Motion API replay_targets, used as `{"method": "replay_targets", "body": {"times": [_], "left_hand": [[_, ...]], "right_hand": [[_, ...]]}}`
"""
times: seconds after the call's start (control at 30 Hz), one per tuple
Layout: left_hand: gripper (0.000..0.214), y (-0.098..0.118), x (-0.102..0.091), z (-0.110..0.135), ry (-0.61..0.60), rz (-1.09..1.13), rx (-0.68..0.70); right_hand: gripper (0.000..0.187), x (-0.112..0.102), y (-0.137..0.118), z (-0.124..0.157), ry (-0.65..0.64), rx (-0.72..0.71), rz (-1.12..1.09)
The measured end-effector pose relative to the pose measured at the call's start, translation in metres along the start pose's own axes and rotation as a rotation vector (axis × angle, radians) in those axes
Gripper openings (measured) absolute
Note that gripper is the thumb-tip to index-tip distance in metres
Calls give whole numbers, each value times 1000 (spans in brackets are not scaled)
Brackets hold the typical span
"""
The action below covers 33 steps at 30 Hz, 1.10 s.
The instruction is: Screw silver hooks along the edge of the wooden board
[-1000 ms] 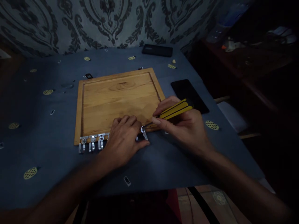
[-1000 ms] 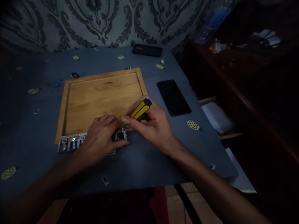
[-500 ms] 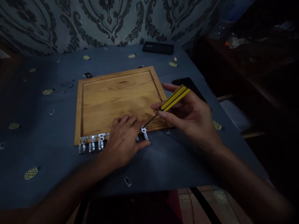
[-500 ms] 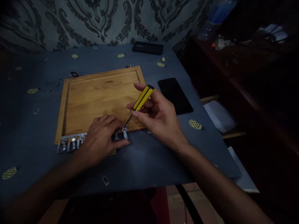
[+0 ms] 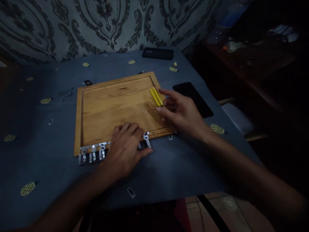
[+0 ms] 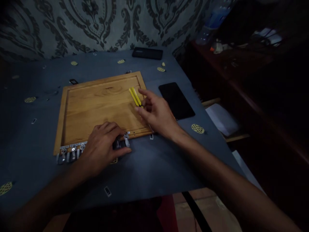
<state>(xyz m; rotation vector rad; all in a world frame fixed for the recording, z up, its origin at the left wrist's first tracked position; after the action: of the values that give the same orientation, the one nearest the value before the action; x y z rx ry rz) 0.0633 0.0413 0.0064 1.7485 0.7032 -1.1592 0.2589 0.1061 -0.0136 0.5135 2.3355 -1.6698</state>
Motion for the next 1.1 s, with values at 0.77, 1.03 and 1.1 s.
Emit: {"method": "replay_targets", "body": {"times": [0.77, 1.03, 1.1], "left_hand": [[38, 1, 0, 0, -55, -9, -15], [41, 1, 0, 0, -46, 1, -25], [40, 1, 0, 0, -50, 2, -28]], "right_hand": [[18, 17, -21, 45, -219, -413, 271], [7, 18, -16, 44, -289, -365, 201], [7, 18, -15, 44, -307, -372, 201]]}}
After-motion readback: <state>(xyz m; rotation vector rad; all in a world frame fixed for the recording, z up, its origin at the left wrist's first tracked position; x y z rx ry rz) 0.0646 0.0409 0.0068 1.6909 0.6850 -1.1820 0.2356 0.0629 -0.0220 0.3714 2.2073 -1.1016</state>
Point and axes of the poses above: each hand's wrist, its own z-axis away from the middle knuckle, its own x-axis out of the palm, y = z × x, the point moved 2 cm from there along -z, towards the middle knuckle, and after that the axes turned 14 degrees about y, right-handed, at the moved point
